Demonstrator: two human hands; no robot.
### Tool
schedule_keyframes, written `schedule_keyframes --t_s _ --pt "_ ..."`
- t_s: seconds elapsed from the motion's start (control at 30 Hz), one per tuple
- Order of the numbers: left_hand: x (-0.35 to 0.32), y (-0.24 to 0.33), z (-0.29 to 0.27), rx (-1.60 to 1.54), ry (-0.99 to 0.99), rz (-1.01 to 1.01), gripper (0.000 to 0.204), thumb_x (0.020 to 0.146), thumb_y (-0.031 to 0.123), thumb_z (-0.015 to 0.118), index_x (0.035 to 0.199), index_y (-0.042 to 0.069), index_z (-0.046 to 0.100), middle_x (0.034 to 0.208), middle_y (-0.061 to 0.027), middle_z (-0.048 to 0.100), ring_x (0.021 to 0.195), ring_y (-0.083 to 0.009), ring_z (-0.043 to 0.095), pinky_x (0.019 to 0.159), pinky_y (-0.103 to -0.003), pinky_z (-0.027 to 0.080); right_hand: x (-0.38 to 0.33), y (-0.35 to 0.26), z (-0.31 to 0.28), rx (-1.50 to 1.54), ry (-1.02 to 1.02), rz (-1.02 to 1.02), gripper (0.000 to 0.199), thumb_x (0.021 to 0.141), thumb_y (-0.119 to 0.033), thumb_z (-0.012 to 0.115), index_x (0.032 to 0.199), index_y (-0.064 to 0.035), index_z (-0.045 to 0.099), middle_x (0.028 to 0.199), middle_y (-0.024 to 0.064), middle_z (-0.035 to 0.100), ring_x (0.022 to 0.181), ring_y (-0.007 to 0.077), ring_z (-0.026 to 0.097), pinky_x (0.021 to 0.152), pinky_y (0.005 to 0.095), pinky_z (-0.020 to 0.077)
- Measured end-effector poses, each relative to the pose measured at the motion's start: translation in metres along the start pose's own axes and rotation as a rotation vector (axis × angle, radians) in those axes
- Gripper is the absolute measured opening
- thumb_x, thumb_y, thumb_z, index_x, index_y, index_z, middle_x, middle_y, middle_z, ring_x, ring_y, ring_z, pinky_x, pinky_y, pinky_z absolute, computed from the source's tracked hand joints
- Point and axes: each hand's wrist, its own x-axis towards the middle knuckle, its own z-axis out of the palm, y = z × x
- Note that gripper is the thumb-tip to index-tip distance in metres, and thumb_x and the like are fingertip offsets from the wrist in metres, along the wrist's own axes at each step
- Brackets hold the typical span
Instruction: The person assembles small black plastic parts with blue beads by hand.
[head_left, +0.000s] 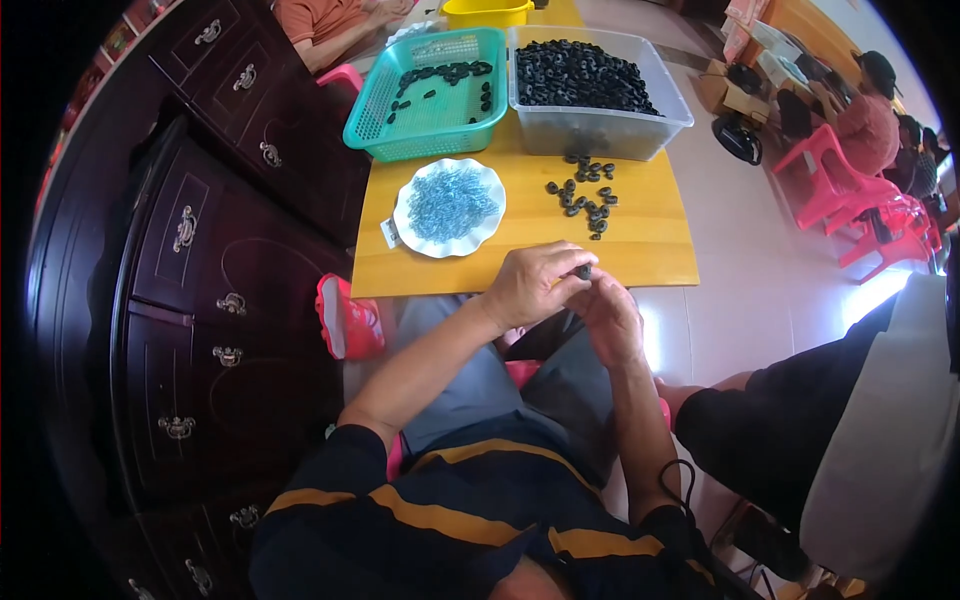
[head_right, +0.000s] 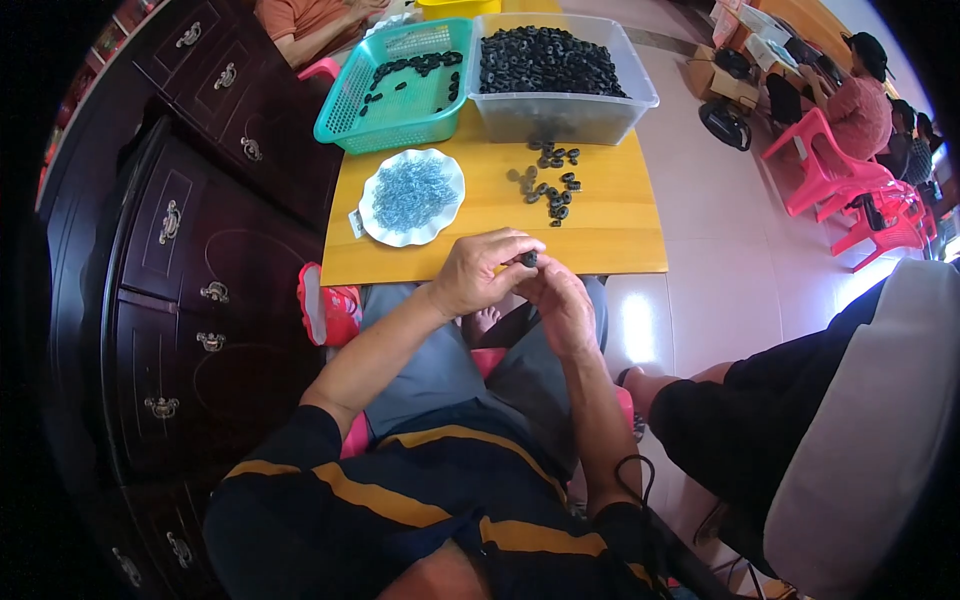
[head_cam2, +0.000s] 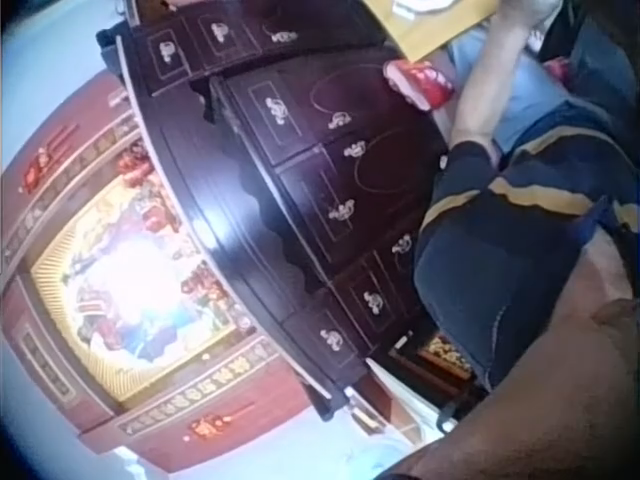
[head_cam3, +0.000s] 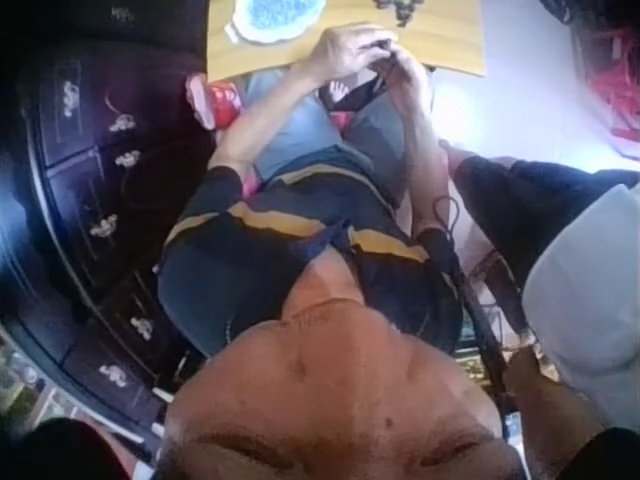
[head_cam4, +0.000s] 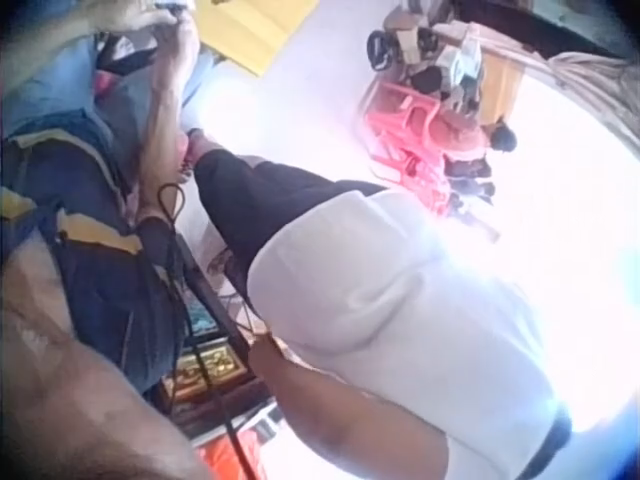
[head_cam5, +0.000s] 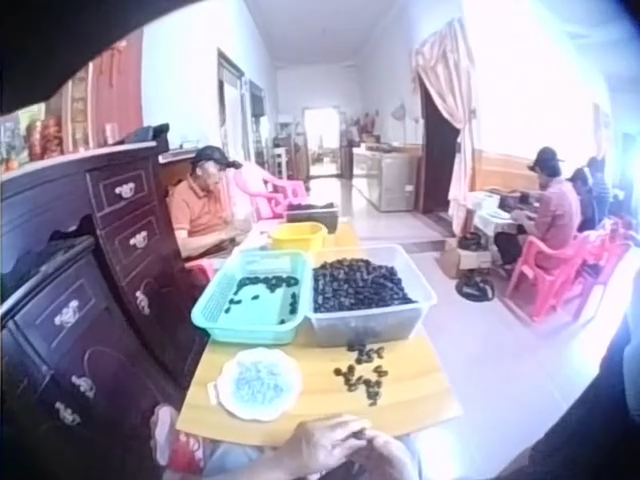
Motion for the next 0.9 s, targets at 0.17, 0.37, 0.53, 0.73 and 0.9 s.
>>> schedule_keyframes --t_s 0.17,0.37,0.53,0.73,0.9 --pt "-0.001 0.007 0.002 0.129 -0.029 0.024 0.032 0.082 0.009 0.068 0.113 0.005 0.066 0.105 -0.012 0.069 0.092 -0.0311 0.069 0.079 -0.038 0.057 0.0 0.006 -0.009 -0.05 0.096 0.036 0.03 0.103 -0.02 0.051 0.121 0.001 0.061 0.112 0.0082 0.068 0.102 0.0182 0.065 0.094 0.0337 0.0493" --pt "-0.004 0.004 -0.009 0.069 -0.174 -0.06 0.037 0.079 0.011 0.069 0.116 0.005 0.066 0.105 -0.013 0.069 0.097 -0.0322 0.067 0.082 -0.041 0.055 0.0 0.0 0.004 -0.304 0.221 0.088 0.019 0.102 -0.017 0.057 0.109 -0.0016 0.065 0.098 0.0022 0.067 0.089 0.0103 0.062 0.084 0.0257 0.0491" --pt "-0.004 -0.006 -0.033 -0.208 -0.304 -0.148 0.03 0.081 0.011 0.072 0.11 0.005 0.069 0.095 -0.0128 0.07 0.088 -0.0299 0.069 0.077 -0.037 0.054 -0.001 -0.003 0.004 -0.449 0.095 0.141 0.023 0.102 -0.022 0.058 0.1 -0.0002 0.067 0.086 0.0038 0.069 0.08 0.0117 0.063 0.079 0.0266 0.0504" --pt "0.003 -0.032 -0.067 -0.139 -0.386 -0.415 0.013 0.085 0.013 0.065 0.094 0.007 0.072 0.08 -0.0082 0.072 0.072 -0.0159 0.068 0.069 -0.03 0.053 -0.002 -0.001 0.01 -0.536 0.009 0.225 0.032 0.102 -0.029 0.059 0.112 0.001 0.066 0.092 0.0076 0.071 0.085 0.0147 0.066 0.083 0.0297 0.0515" --pt "0.053 -0.089 -0.121 0.466 0.275 -0.259 0.03 0.086 0.01 0.06 0.115 0.009 0.066 0.089 -0.0176 0.07 0.083 -0.0377 0.067 0.074 -0.047 0.054 -0.002 -0.001 0.013 -0.487 -0.005 0.213 0.029 0.1 -0.023 0.061 0.118 -0.0001 0.064 0.097 0.0075 0.071 0.09 0.0139 0.064 0.086 0.0285 0.0497"
